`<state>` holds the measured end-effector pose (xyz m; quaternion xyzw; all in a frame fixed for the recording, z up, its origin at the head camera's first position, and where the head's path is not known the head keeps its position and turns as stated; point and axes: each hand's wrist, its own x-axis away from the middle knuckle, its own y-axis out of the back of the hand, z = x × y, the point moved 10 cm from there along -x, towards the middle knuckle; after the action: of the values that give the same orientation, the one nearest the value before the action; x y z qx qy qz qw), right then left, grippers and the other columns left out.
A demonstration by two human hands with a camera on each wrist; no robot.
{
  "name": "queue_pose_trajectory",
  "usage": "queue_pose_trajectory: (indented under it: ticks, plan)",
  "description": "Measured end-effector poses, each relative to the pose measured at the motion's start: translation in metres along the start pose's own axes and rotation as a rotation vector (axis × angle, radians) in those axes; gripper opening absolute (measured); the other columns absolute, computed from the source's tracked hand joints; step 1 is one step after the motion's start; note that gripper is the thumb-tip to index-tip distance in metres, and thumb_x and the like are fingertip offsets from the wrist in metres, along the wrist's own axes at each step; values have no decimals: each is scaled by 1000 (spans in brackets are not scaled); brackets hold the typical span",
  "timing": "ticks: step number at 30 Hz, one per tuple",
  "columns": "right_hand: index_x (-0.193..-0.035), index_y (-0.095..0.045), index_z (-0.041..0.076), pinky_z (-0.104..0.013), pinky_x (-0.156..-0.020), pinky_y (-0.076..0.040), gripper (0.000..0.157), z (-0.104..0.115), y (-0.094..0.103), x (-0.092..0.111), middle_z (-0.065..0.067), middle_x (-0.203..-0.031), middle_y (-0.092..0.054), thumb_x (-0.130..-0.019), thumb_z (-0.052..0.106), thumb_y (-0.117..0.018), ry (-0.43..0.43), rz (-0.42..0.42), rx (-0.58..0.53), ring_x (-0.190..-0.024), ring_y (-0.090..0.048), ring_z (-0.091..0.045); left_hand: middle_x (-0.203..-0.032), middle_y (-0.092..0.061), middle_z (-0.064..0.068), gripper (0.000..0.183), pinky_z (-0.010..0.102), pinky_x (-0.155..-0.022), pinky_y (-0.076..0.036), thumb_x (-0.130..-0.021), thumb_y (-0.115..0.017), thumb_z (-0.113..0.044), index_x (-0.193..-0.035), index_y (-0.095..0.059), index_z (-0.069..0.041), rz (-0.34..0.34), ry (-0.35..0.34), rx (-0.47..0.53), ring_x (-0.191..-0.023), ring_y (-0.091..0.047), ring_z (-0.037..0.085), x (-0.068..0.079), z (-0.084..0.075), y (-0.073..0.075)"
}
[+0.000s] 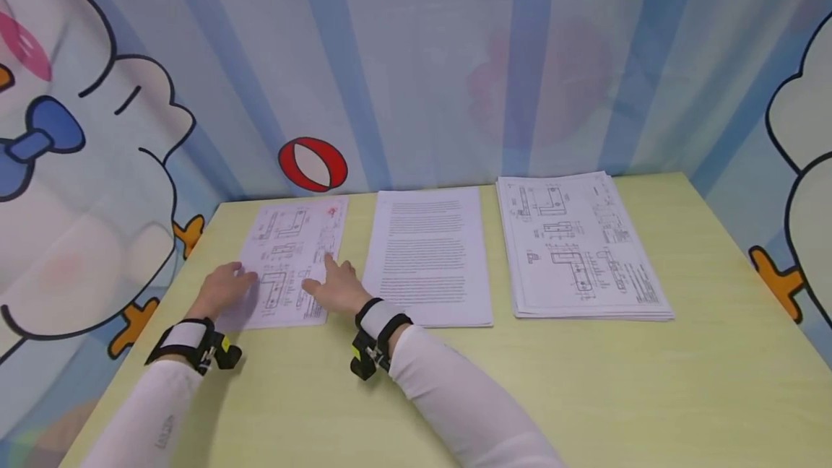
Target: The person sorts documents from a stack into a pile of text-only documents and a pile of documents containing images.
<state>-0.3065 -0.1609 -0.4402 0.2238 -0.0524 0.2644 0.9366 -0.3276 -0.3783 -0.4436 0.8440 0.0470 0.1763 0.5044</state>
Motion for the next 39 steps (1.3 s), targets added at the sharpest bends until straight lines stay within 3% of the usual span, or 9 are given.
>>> queue_pose_trajectory:
  ticks: [4, 8, 15, 19, 23, 25, 27, 32, 39]
  plan:
    - [-151, -1, 10, -55, -116, -13, 78, 0, -8, -5, -22, -157, 1, -95, 43, -43, -33, -52, -89, -145, 2, -32, -136, -39, 38, 58, 61, -100, -37, -93, -41, -22, -137, -32, 15, -36, -14, -23, -120, -42, 49, 4, -8, 1]
    - [-151, 0, 10, -51, -117, -13, 77, -1, -5, -8, -19, -158, -1, -95, 41, -42, -43, -141, -180, -146, -1, -30, -139, -38, 36, 58, 61, -101, -36, -94, -42, -23, -138, -32, 13, -41, -2, 4, -125, -39, 49, 4, -16, -1]
    - [-149, -15, 6, -45, -117, -21, 69, -17, 18, -10, -18, -153, -26, -92, 28, -47, -96, -337, -476, -139, -28, -30, -143, -35, 32, 60, 60, -103, -35, -94, -44, -24, -141, -29, 9, -33, 51, 101, -128, -37, 47, 3, -16, -1]
    - [-147, -26, 7, -38, -97, -43, 64, -32, 29, -10, -20, -134, -47, -88, 15, -49, -160, -411, -692, -105, -53, -26, -142, -36, 34, 60, 60, -103, -34, -92, -45, -21, -140, -30, 11, -58, 41, 93, -127, -37, 48, 6, -14, 1]
    - [-149, -22, 8, -27, -68, -47, 67, -35, 28, -12, -14, -104, -57, -88, 11, -50, -216, -351, -825, -73, -48, -17, -138, -38, 37, 59, 60, -102, -36, -92, -45, -18, -138, -30, 15, -118, -13, 28, -125, -40, 50, 7, -15, 5]
    - [-149, -20, 7, -25, -62, -46, 68, -35, 27, -13, -11, -95, -56, -88, 11, -52, -235, -310, -831, -71, -49, -15, -136, -41, 38, 58, 60, -100, -37, -92, -45, -17, -137, -31, 16, -151, -28, 6, -122, -42, 51, 8, -16, 7]
    - [-144, -32, 3, -24, -57, -47, 60, -35, 26, -13, -7, -87, -52, -88, 12, -54, -258, -275, -811, -70, -50, -14, -134, -42, 39, 57, 61, -99, -39, -91, -45, -16, -136, -32, 16, -175, -29, 4, -120, -44, 51, 9, -14, 8]
    - [-111, -61, -3, -24, -51, -45, 29, -36, 19, -14, -7, -80, -59, -87, 13, -56, -300, -211, -699, -62, -55, -15, -135, -43, 37, 57, 60, -99, -39, -90, -47, -15, -136, -34, 16, -194, 1, 54, -121, -45, 50, 12, -9, 13]
    - [-117, -61, -1, -25, -66, -43, 33, -25, 9, -19, -15, -104, -69, -87, 2, -47, -184, -165, -508, -76, -60, -17, -133, -46, 33, 64, 55, -97, -43, -91, -49, -20, -143, -25, 9, -86, 72, 263, -112, -52, 41, 9, -1, -1]
